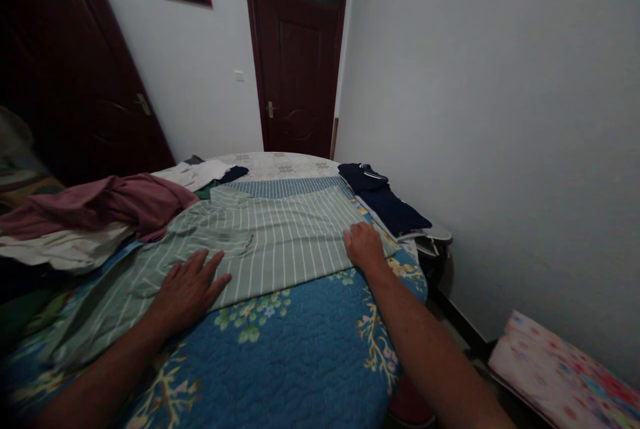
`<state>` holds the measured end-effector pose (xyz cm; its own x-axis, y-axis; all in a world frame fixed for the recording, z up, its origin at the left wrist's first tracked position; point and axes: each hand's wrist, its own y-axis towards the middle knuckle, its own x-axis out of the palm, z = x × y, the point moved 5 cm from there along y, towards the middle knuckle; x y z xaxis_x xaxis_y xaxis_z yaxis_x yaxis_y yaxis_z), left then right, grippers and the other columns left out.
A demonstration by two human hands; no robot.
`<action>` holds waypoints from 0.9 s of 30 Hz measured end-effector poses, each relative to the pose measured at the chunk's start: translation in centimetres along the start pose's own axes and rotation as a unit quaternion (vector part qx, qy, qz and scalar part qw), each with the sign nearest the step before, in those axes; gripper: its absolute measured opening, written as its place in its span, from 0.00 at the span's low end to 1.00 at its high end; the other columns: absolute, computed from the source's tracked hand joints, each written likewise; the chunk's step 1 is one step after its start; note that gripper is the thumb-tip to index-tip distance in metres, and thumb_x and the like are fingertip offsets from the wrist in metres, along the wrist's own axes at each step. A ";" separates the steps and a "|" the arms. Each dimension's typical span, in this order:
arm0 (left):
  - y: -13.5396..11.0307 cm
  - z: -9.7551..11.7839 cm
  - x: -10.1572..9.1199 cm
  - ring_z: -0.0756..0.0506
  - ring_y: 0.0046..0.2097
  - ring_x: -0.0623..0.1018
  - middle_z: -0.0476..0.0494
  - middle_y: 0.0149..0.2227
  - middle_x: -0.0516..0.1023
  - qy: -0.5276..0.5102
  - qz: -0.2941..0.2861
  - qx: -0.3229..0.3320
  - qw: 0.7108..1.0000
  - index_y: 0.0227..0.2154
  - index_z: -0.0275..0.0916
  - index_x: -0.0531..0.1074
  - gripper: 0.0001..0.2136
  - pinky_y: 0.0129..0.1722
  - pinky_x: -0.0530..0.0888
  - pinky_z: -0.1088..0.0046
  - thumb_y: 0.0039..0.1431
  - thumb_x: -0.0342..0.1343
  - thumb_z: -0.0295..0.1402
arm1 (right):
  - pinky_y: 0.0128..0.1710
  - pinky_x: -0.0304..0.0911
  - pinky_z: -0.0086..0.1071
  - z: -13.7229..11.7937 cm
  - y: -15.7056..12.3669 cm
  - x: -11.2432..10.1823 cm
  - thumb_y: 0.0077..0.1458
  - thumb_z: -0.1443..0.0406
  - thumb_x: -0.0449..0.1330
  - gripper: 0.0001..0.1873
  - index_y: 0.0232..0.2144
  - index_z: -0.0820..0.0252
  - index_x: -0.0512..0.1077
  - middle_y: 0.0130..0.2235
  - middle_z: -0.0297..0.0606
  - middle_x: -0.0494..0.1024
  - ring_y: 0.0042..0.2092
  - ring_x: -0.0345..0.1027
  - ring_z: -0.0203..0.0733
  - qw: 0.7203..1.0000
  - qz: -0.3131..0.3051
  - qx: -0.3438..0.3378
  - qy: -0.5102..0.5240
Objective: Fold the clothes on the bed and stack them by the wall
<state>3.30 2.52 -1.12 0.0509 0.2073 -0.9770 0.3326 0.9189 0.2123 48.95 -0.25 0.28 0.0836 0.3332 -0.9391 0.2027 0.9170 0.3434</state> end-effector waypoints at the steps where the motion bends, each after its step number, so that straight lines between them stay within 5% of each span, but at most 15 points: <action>1: 0.0 -0.1 0.1 0.27 0.76 0.64 0.25 0.75 0.65 0.004 0.001 0.001 1.000 0.73 0.37 0.67 0.33 0.73 0.56 0.41 0.73 0.46 0.50 | 0.63 0.61 0.46 -0.6 0.0 0.5 0.76 0.54 0.49 0.24 0.52 0.65 0.78 0.56 0.58 0.79 0.60 0.69 0.59 1.000 -0.019 -0.009 0.010; 7: 0.1 -0.2 0.6 0.26 0.76 0.64 0.22 0.75 0.64 0.009 -0.008 0.004 1.000 0.73 0.36 0.67 0.33 0.73 0.55 0.40 0.74 0.45 0.51 | 0.71 0.52 0.45 0.3 0.2 1.8 0.75 0.52 0.49 0.29 0.61 0.69 0.73 0.67 0.62 0.72 0.70 0.63 0.59 0.998 -0.043 0.032 0.027; 15: -0.5 0.7 -0.9 0.26 0.77 0.61 0.21 0.76 0.61 -0.009 -0.024 -0.004 1.000 0.75 0.36 0.64 0.34 0.74 0.54 0.40 0.76 0.45 0.52 | 0.72 0.52 0.54 1.4 0.6 2.7 0.74 0.50 0.47 0.33 0.64 0.70 0.71 0.69 0.63 0.70 0.72 0.60 0.65 0.996 -0.061 0.065 0.027; 27: -0.7 0.5 -0.2 0.28 0.78 0.60 0.26 0.77 0.60 -0.020 -0.020 -0.019 0.999 0.75 0.40 0.64 0.34 0.76 0.52 0.42 0.75 0.48 0.53 | 0.74 0.50 0.54 2.2 0.9 4.2 0.75 0.49 0.45 0.36 0.65 0.74 0.71 0.69 0.64 0.70 0.74 0.57 0.68 0.996 -0.069 0.056 -0.003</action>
<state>3.53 1.66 -1.06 0.0762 0.1573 -0.9846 0.2997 0.9382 0.1731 51.61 1.51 -3.29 0.0531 0.2051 -0.9773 0.3195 0.9238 0.2112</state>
